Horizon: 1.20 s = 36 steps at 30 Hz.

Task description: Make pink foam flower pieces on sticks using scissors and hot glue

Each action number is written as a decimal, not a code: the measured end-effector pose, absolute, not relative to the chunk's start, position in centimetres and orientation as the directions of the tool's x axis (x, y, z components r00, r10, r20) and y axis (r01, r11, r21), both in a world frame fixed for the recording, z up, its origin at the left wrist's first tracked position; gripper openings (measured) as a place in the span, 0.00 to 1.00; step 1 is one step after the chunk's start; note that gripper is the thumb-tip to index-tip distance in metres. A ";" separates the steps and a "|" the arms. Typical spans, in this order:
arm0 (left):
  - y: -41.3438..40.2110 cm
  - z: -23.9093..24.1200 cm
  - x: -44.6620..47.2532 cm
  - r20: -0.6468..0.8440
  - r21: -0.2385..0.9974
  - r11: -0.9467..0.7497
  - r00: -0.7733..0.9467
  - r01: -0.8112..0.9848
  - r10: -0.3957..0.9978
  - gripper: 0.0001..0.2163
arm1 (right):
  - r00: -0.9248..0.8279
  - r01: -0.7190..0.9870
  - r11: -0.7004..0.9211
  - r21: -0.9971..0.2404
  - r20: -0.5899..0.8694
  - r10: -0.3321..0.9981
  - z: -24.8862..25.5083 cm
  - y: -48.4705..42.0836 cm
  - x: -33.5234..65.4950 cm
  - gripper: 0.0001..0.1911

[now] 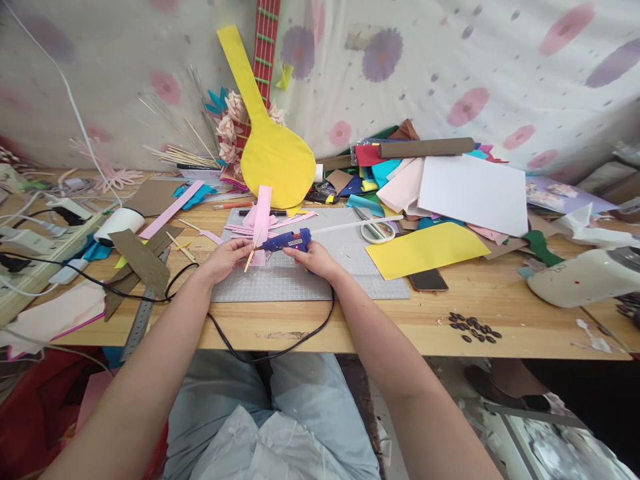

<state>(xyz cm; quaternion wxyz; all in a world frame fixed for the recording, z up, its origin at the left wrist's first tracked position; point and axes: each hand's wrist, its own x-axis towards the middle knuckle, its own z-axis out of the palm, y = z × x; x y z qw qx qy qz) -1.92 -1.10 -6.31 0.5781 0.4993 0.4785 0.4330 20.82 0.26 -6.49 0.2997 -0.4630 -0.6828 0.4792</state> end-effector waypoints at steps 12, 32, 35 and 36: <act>-1.2 -6.1 -2.0 -0.151 0.988 0.156 0.204 -0.008 0.967 0.13 | -0.292 0.351 0.094 -0.932 -0.014 0.956 -6.5 0.5 20.9 0.23; -1.1 -6.1 -2.1 -0.155 0.987 0.141 0.244 0.070 0.957 0.12 | -0.140 0.399 0.059 -0.915 0.003 0.990 -6.3 1.0 21.0 0.24; -1.1 -6.1 -2.1 -0.160 0.987 0.148 0.240 0.071 0.957 0.12 | -0.143 0.397 0.070 -0.915 0.014 0.990 -6.4 1.1 21.1 0.24; -1.1 -6.1 -2.1 -0.163 0.986 0.150 0.241 0.070 0.957 0.12 | -0.147 0.392 0.076 -0.917 0.019 0.989 -6.5 1.1 21.2 0.24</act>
